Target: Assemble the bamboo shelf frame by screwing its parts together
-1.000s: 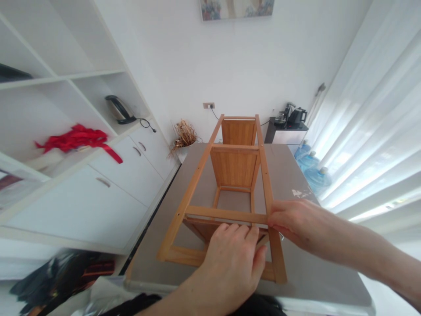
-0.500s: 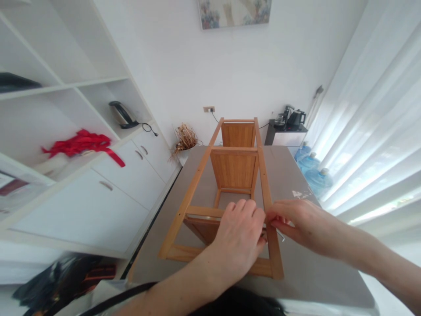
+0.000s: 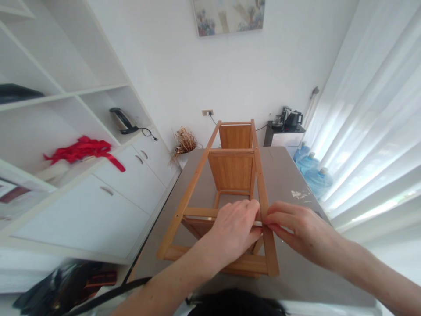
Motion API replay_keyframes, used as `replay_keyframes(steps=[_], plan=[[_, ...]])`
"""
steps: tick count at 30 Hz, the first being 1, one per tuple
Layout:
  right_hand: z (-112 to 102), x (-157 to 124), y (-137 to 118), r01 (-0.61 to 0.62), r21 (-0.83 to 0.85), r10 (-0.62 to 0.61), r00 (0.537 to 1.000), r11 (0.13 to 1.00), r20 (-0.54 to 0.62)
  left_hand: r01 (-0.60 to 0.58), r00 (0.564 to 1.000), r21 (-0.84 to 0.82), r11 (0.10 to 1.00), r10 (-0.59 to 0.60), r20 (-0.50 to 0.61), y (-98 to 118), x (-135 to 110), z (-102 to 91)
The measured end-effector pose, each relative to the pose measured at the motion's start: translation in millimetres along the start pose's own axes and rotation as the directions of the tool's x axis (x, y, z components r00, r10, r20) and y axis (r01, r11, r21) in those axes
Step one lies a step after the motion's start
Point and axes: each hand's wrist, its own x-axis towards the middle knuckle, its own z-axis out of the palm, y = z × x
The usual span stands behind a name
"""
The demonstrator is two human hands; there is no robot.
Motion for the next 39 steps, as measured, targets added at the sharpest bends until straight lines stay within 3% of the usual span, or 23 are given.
replay_keyframes(steps=[11,16,20,31,39], plan=[[6.5,-8.0,3.3,-0.035,0.107,0.049,0.991,0.994,-0.127,-0.007,1.0,-0.168,0.986,0.009,0.013,-1.5,3.8,-3.4],[4.5,-11.3,4.2,-0.048,0.19,0.068,0.993,0.981,-0.098,0.107,0.991,-0.352,0.93,-0.073,0.11,-0.1,5.1,-15.5],[6.0,-15.6,5.2,-0.094,0.27,0.118,0.99,0.958,-0.075,0.199,0.974,-0.39,0.899,-0.137,0.18,2.6,8.9,-20.6],[6.9,-17.8,6.0,-0.196,0.435,0.24,0.97,0.879,-0.048,0.197,0.973,-0.404,0.893,-0.128,0.193,4.3,11.7,-18.8],[43.7,-35.9,25.9,-0.262,0.488,0.368,0.92,0.833,-0.135,0.221,0.967,-0.412,0.884,-0.143,0.213,0.3,20.3,-9.2]])
